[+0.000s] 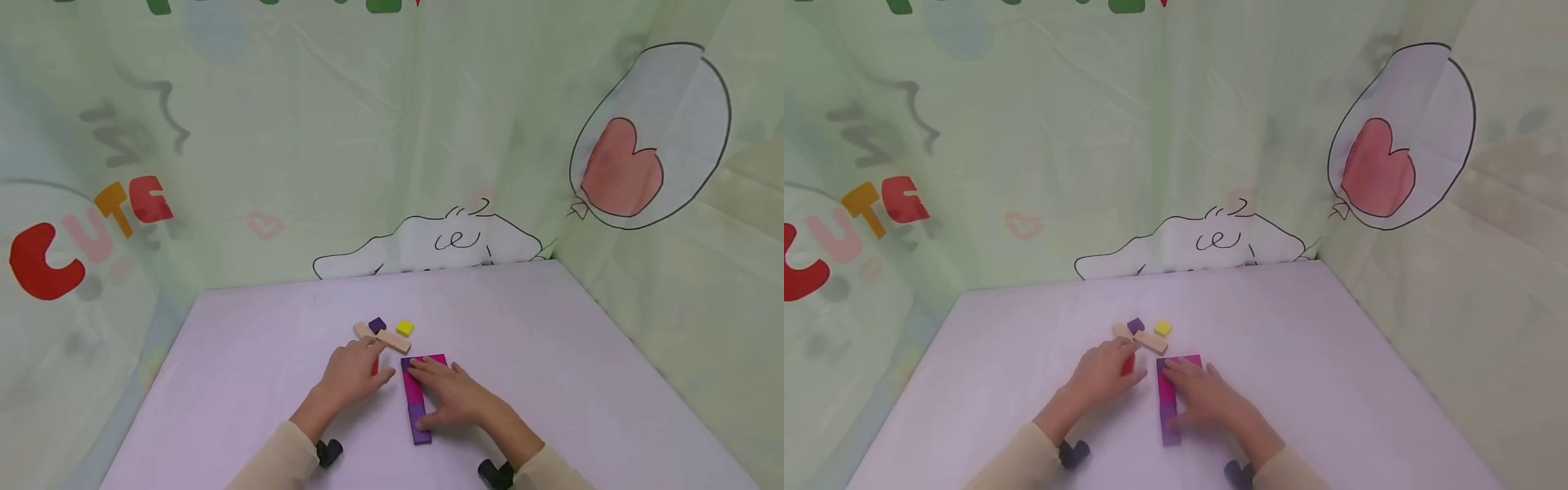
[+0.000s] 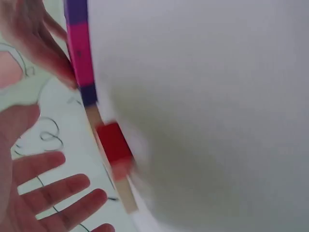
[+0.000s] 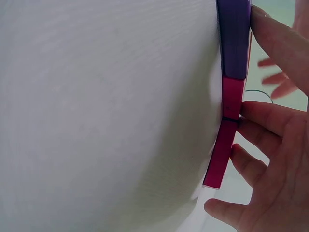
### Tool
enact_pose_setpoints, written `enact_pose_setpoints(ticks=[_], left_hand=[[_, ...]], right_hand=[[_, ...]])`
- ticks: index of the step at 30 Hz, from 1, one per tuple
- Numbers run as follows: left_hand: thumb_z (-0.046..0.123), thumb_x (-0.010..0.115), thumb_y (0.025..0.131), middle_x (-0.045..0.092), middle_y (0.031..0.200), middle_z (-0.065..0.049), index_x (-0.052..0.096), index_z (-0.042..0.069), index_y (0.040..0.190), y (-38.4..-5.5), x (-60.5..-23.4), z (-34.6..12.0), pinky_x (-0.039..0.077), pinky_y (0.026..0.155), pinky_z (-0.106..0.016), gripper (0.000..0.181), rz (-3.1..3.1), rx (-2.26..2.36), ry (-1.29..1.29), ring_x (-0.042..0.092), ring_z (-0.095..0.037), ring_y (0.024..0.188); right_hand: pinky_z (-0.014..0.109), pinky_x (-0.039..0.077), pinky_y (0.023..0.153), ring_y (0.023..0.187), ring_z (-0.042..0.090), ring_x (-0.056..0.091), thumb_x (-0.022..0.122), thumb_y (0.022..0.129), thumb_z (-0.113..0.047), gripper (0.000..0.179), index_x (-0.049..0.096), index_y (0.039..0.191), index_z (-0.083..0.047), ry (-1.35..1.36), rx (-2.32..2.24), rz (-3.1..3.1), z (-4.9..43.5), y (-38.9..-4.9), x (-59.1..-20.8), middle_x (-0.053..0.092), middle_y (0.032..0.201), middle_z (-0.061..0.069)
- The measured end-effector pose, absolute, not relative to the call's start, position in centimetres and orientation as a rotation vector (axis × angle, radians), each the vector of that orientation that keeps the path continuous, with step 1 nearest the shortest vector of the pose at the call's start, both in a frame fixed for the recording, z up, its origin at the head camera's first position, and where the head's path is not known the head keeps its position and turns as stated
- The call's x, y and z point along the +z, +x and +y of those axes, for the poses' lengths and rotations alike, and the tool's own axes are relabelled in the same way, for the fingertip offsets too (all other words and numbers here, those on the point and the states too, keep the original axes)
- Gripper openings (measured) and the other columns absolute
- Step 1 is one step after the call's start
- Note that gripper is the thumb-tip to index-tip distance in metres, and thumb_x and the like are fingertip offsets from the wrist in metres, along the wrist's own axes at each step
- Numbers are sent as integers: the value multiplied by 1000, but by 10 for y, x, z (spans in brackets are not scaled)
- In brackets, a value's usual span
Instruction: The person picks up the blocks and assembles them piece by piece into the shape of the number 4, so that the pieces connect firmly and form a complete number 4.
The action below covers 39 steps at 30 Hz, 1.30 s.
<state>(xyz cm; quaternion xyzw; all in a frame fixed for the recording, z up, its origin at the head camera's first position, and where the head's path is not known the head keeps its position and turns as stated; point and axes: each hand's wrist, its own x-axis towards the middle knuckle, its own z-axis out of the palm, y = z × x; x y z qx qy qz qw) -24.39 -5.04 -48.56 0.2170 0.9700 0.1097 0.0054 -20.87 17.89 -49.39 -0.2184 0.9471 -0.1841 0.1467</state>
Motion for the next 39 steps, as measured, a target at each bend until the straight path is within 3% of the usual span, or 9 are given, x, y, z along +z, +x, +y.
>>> enact_pose_setpoints(ticks=[4,9,18,25,39], left_hand=[[50,67,96,71,104,-4,67,15,131,-249,-484,-56,58,73,-36,49,3077,363,511,64,-18,84],[51,71,93,63,86,-3,68,8,120,-250,-492,-55,50,62,-31,50,3036,369,386,55,-16,73],[44,80,88,67,95,-6,67,6,124,-250,-501,-47,58,73,-36,54,3027,291,328,58,-18,77],[27,82,87,61,81,-3,69,6,107,-248,-502,-46,54,64,-33,32,3062,296,402,54,-16,68],[19,82,87,65,90,-3,73,7,109,-247,-492,-44,54,65,-31,27,3121,285,447,55,-16,73]], right_hand=[[75,23,117,155,31,33,87,76,-54,93,51,153,-16,-605,-510,2722,176,-209,-492,45,162,6],[74,23,118,154,31,34,87,76,-54,93,51,153,-17,-589,-510,2711,174,-210,-492,45,162,5],[74,24,117,154,32,35,87,76,-55,94,51,153,-15,-603,-510,2708,175,-211,-497,46,161,6],[75,24,116,153,32,35,87,75,-55,94,51,152,-14,-620,-526,2708,177,-209,-499,46,161,6],[76,24,116,154,32,35,87,75,-54,93,52,152,-15,-616,-523,2718,179,-210,-495,46,161,6]])
